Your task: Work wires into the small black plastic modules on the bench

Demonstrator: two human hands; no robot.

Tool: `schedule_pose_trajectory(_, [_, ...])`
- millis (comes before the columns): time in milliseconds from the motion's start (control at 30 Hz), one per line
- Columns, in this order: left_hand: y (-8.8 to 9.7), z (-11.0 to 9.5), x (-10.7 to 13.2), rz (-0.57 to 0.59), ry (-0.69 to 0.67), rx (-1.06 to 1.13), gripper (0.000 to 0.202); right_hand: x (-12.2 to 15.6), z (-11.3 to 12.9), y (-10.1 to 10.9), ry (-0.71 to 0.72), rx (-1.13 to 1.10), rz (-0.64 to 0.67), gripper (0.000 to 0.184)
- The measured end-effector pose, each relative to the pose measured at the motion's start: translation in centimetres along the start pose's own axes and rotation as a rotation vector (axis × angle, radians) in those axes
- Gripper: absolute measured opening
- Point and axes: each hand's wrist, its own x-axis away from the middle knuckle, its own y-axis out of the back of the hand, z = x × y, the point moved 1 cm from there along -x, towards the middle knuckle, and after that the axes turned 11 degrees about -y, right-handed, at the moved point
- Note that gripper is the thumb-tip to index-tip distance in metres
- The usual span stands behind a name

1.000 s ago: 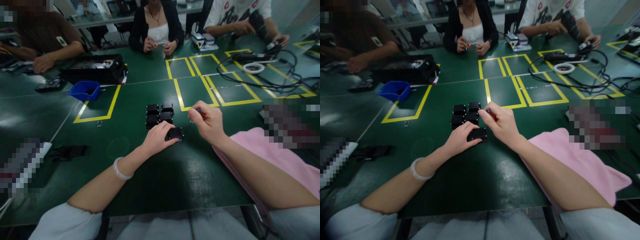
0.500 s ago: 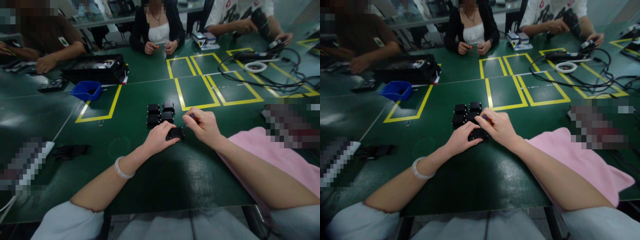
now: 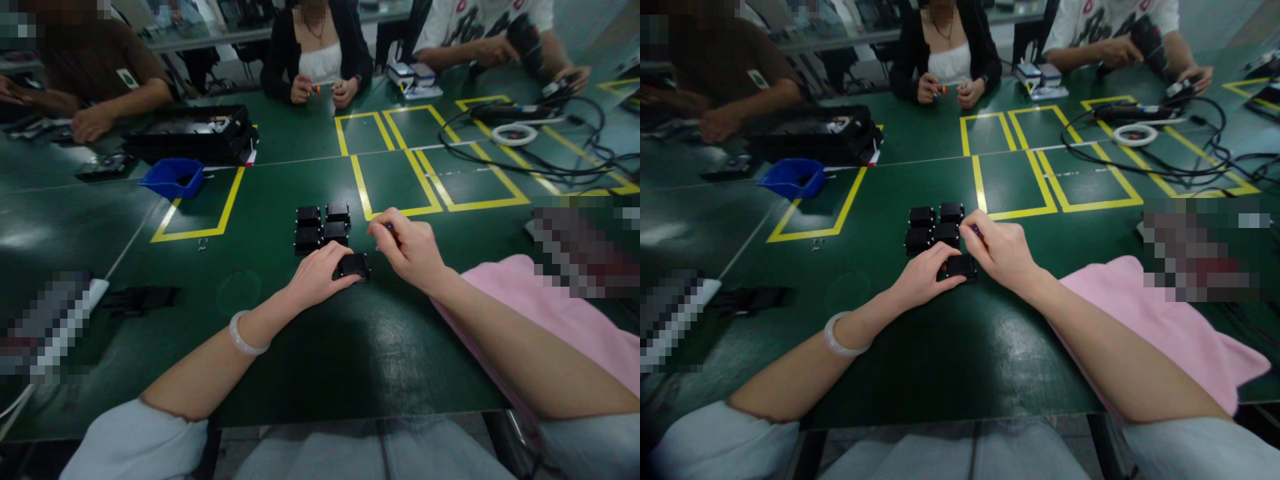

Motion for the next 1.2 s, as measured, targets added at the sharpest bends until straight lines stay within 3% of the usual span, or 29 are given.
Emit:
schedule_pose_trajectory(367, [-0.03, 0.10, -0.01, 0.005, -0.004, 0.009, 0.037, -0.06, 0.56, 0.49, 0.132, 0.273, -0.009, 0.024])
schedule_pose_trajectory(933, [-0.18, 0.14, 0.05, -0.009, -0.006, 0.021, 0.037, 0.07, 0.08, 0.40, 0.158, 0.209, 0.000, 0.020])
schedule_pose_trajectory(1200, [-0.37, 0.41, 0.16, -0.025, -0.012, 0.009, 0.038, 0.32, 0.79, 0.31, 0.281, 0.195, -0.018, 0.025])
